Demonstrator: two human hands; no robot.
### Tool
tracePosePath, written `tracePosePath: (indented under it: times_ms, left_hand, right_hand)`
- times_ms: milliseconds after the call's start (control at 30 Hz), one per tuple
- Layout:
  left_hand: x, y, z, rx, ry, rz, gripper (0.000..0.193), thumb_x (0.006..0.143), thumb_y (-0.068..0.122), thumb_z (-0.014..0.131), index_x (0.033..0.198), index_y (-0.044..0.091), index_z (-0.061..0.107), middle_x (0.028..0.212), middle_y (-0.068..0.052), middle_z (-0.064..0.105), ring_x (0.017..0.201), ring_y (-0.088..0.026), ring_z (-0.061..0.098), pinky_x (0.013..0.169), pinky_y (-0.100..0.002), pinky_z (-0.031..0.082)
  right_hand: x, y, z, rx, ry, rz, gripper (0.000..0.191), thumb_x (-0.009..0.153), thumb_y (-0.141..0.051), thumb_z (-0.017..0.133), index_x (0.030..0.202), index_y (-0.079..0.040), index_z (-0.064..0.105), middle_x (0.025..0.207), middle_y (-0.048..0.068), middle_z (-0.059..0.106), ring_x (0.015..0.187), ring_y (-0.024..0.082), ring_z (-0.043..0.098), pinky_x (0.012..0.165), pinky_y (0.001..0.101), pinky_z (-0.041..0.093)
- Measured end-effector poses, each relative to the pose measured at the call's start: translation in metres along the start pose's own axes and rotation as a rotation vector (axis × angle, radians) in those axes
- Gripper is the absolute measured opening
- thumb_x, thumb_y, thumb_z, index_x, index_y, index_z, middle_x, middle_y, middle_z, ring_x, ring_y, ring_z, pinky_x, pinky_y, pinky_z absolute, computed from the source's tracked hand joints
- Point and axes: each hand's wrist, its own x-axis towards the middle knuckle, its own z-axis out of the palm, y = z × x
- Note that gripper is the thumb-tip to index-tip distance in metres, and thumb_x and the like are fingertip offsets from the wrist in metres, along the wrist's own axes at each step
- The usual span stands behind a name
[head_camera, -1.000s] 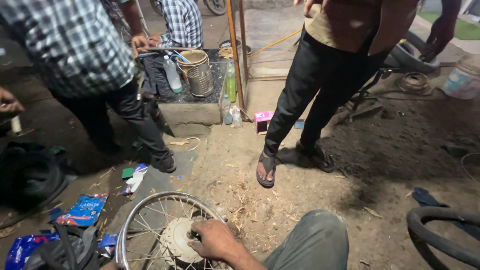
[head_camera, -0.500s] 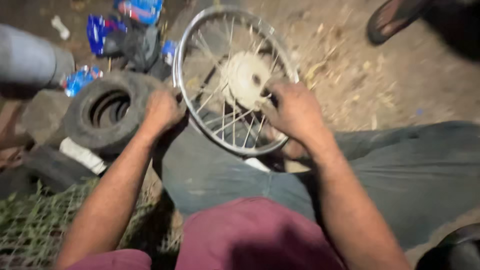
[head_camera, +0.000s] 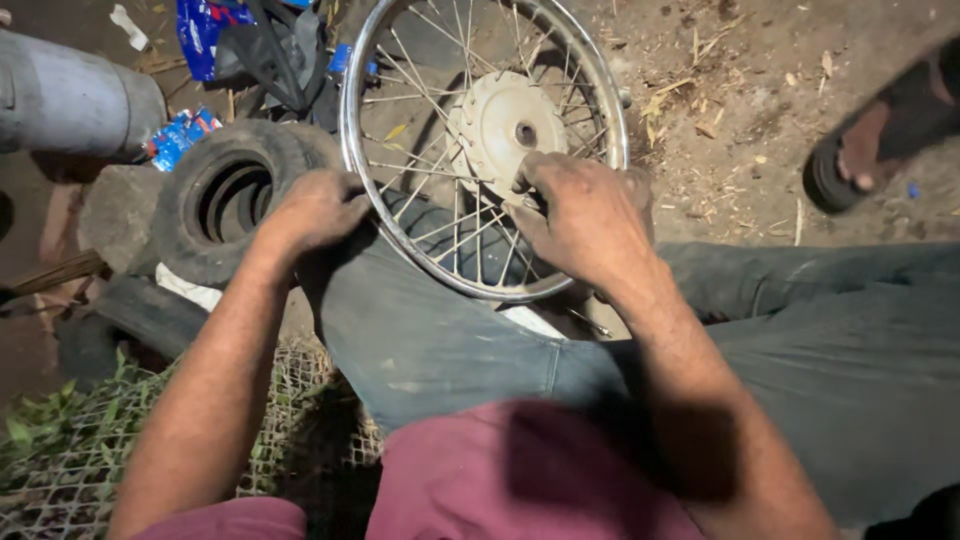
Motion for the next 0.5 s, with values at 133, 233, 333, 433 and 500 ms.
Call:
tracePosePath:
  times_ms: [133, 233, 333, 433, 500]
  left_hand:
    - [0.001, 0.005, 0.003, -0.036, 0.056, -0.107, 0.030, 0.088, 0.034, 0.073, 0.104, 0.010, 0.078, 0.091, -0.025, 0.072, 0.088, -0.044, 0.069, 0.084, -0.051, 0.055]
    - [-0.005, 0.014, 0.012, -0.019, 0.282, 0.027, 0.032, 0.082, 0.028, 0.075, 0.109, 0.010, 0.078, 0.089, -0.025, 0.072, 0.087, -0.044, 0.068, 0.082, -0.052, 0.055]
    - [-0.008, 0.012, 0.021, -0.021, 0.456, 0.112, 0.031, 0.081, 0.024, 0.076, 0.106, 0.006, 0.077, 0.092, -0.026, 0.071, 0.087, -0.044, 0.069, 0.083, -0.051, 0.056]
    - [0.000, -0.002, 0.025, 0.074, 0.257, 0.045, 0.027, 0.083, 0.026, 0.075, 0.098, 0.003, 0.076, 0.088, -0.027, 0.070, 0.087, -0.047, 0.067, 0.079, -0.055, 0.054]
    - [0.011, -0.012, 0.025, 0.134, 0.037, -0.022, 0.030, 0.086, 0.030, 0.072, 0.097, 0.004, 0.076, 0.092, -0.027, 0.070, 0.088, -0.046, 0.068, 0.080, -0.055, 0.055]
  right_hand:
    - [0.007, 0.008, 0.007, 0.084, 0.044, -0.099, 0.047, 0.084, -0.027, 0.078, 0.121, 0.000, 0.068, 0.118, 0.020, 0.072, 0.105, 0.040, 0.068, 0.090, 0.0499, 0.053]
    - [0.013, 0.009, 0.015, 0.089, 0.053, -0.118, 0.046, 0.083, -0.026, 0.079, 0.120, 0.000, 0.068, 0.115, 0.021, 0.072, 0.103, 0.041, 0.068, 0.089, 0.0506, 0.053]
    - [0.017, 0.013, 0.027, 0.108, 0.014, -0.141, 0.046, 0.083, -0.027, 0.078, 0.119, -0.001, 0.068, 0.113, 0.021, 0.072, 0.102, 0.040, 0.068, 0.091, 0.0490, 0.054]
    - [0.017, 0.019, 0.041, 0.097, -0.112, -0.064, 0.042, 0.085, -0.029, 0.078, 0.118, -0.005, 0.069, 0.109, 0.018, 0.073, 0.102, 0.039, 0.069, 0.092, 0.0488, 0.054]
    - [0.016, 0.022, 0.048, 0.094, -0.009, -0.089, 0.047, 0.080, -0.029, 0.079, 0.120, -0.005, 0.070, 0.110, 0.020, 0.073, 0.101, 0.041, 0.067, 0.089, 0.0500, 0.053]
